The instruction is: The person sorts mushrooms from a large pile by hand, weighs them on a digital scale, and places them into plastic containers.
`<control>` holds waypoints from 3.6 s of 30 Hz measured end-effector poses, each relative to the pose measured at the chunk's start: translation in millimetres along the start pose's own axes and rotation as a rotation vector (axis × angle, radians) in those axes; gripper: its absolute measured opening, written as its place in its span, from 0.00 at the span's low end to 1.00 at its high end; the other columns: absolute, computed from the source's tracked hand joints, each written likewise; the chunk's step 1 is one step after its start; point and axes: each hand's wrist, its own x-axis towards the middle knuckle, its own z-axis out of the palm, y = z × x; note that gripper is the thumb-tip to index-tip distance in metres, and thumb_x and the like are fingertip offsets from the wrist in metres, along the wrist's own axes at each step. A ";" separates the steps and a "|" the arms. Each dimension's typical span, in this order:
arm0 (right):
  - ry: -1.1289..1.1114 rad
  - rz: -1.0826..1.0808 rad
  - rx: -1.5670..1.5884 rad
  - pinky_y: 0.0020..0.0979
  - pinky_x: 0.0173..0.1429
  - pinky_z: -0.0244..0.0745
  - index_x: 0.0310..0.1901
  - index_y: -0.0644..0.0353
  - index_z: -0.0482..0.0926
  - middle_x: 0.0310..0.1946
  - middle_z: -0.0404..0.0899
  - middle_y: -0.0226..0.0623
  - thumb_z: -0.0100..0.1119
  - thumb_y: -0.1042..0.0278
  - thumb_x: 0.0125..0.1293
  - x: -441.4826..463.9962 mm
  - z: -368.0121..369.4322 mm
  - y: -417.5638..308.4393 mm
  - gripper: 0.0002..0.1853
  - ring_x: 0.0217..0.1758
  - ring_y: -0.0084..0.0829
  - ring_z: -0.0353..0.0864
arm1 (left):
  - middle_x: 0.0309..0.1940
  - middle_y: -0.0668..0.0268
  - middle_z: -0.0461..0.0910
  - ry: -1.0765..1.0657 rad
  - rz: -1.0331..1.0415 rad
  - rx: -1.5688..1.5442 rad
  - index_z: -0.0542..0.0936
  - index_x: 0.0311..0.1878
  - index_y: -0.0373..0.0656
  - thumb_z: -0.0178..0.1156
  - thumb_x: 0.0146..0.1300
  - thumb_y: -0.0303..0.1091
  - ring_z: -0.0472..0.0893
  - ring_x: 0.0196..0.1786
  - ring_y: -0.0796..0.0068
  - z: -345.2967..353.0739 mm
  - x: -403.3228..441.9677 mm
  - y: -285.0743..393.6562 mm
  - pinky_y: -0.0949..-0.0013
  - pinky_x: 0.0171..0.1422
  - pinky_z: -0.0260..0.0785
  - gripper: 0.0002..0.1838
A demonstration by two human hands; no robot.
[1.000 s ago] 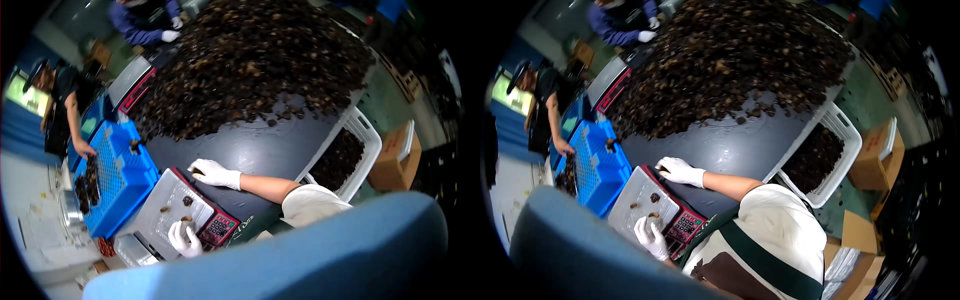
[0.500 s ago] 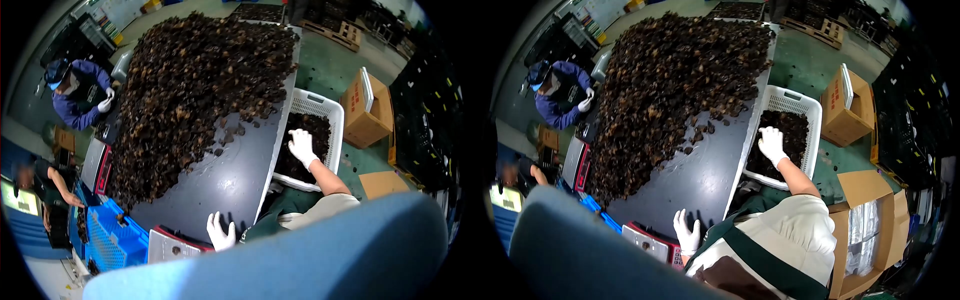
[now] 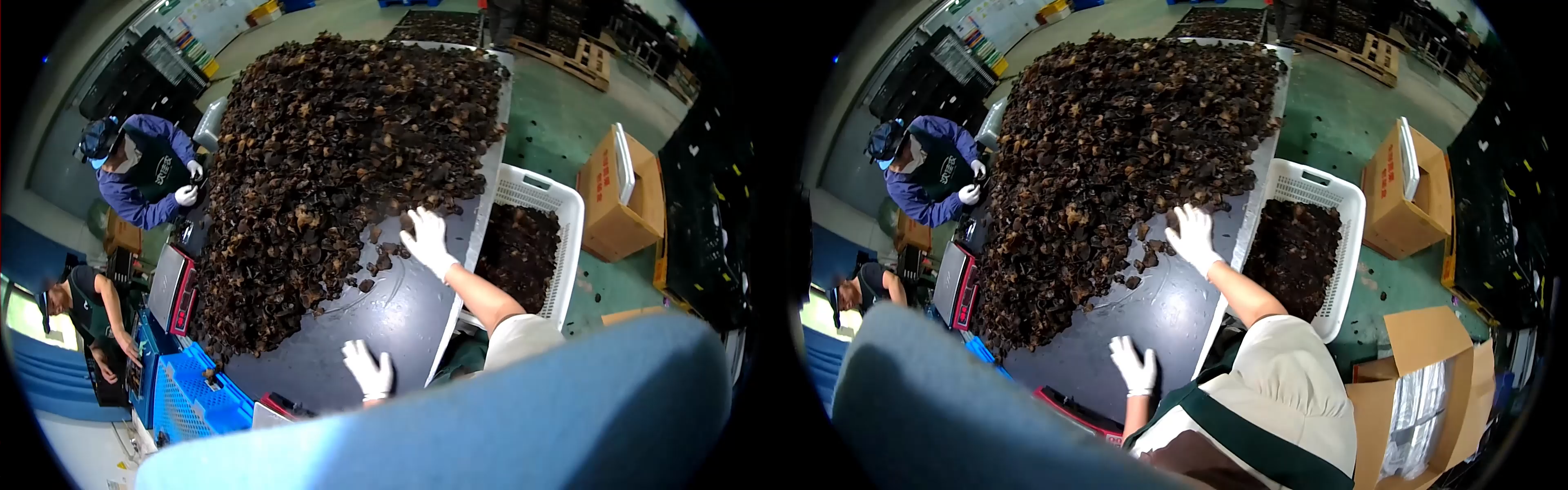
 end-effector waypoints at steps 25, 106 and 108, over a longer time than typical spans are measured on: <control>0.542 0.257 0.308 0.47 0.79 0.49 0.71 0.64 0.62 0.71 0.56 0.56 0.61 0.68 0.64 114.8 15.3 76.8 0.34 0.76 0.52 0.54 | 0.73 0.47 0.60 0.047 -0.027 0.137 0.71 0.68 0.43 0.63 0.59 0.44 0.54 0.76 0.37 14.1 22.0 37.3 0.34 0.77 0.40 0.34; 0.093 -0.068 0.533 0.33 0.59 0.74 0.48 0.61 0.81 0.48 0.81 0.39 0.60 0.77 0.62 132.0 6.3 -7.2 0.12 0.52 0.34 0.80 | 0.68 0.43 0.62 -0.066 -0.121 0.134 0.74 0.65 0.46 0.63 0.56 0.48 0.60 0.69 0.34 10.6 27.5 41.1 0.28 0.74 0.43 0.33; 0.085 0.081 0.518 0.35 0.69 0.66 0.58 0.64 0.77 0.58 0.78 0.42 0.59 0.75 0.67 138.7 41.4 62.5 0.18 0.63 0.38 0.75 | 0.68 0.43 0.63 -0.077 -0.128 0.116 0.74 0.65 0.47 0.63 0.57 0.49 0.59 0.69 0.33 6.3 29.1 42.6 0.28 0.74 0.44 0.33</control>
